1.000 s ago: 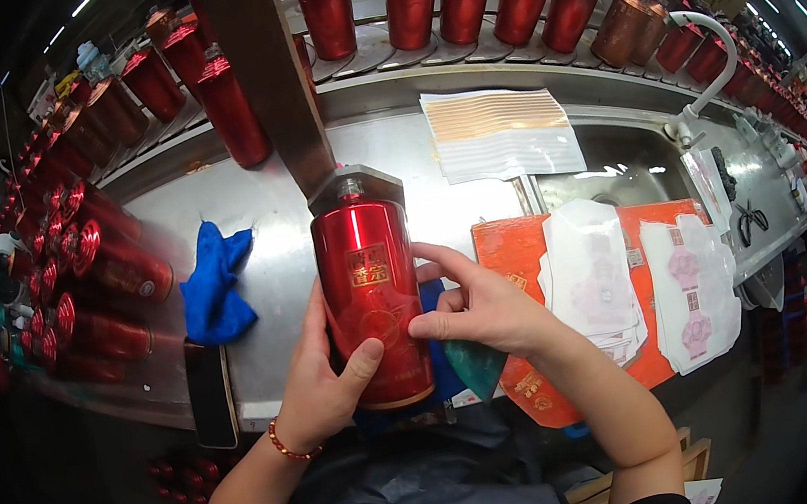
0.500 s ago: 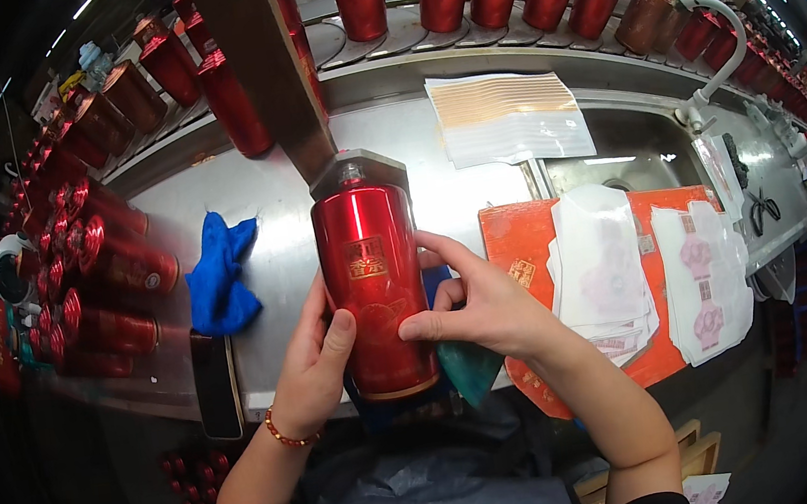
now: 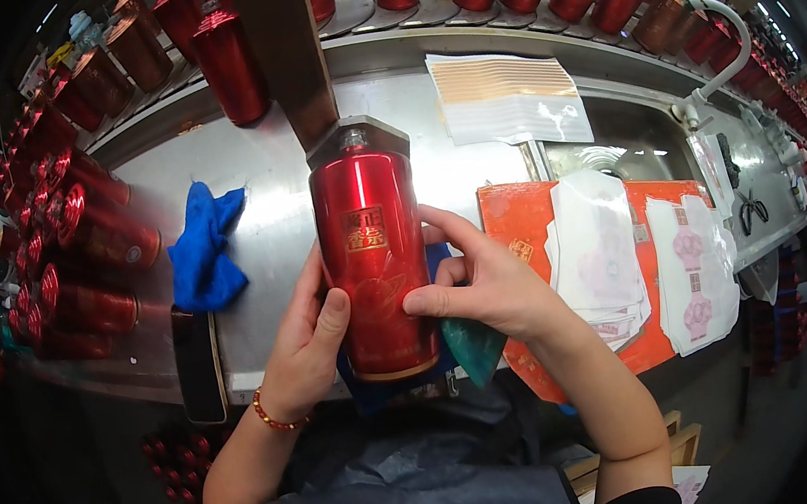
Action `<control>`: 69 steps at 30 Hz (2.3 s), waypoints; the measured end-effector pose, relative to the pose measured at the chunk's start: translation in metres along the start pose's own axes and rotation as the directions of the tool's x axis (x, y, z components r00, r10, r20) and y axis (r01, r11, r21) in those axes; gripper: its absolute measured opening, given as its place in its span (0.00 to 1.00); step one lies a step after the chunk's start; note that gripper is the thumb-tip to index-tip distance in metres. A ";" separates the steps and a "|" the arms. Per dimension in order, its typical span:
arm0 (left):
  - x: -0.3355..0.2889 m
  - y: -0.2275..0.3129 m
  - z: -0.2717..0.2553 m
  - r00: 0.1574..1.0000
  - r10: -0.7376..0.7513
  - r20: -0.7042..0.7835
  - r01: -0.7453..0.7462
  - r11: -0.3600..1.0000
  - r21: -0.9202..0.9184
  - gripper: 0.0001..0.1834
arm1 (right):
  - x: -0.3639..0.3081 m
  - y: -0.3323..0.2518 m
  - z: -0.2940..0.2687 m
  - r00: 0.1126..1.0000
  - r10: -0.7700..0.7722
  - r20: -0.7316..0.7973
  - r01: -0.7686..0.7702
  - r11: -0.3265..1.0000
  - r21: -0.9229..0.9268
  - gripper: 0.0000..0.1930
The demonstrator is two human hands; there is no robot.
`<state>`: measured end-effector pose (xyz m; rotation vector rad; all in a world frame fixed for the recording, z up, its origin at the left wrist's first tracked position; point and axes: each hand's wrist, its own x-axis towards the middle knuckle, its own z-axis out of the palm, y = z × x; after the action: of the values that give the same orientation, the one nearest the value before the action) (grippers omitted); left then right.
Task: The person applies adhesive labels to red cylindrical cans on a factory line. They peel backing from each label, align and press it onto the can, smooth the surface with a green tool, and place the finished can on a tray. The process repeats for multiple cans.
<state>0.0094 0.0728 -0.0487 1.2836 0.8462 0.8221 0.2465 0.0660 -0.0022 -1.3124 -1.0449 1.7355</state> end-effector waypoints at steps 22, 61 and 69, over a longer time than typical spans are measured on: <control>-0.002 0.008 -0.006 0.996 0.060 0.067 -0.078 0.948 0.310 0.64 | -0.004 -0.078 0.025 0.935 -0.315 0.163 0.338 0.651 -0.680 0.15; -0.003 -0.009 -0.025 0.987 0.079 0.142 -0.113 0.961 0.254 0.65 | -0.021 -0.044 0.013 0.659 -0.750 0.064 0.388 0.265 -0.883 0.20; -0.006 0.006 -0.012 0.944 0.298 0.139 -0.321 0.743 0.587 0.73 | -0.079 -0.042 0.056 0.772 -0.500 0.393 0.570 0.272 -0.775 0.22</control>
<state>-0.0041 0.0737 -0.0434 2.0502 0.9146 0.8095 0.2135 0.0037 0.0757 -1.1596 -2.3045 0.6318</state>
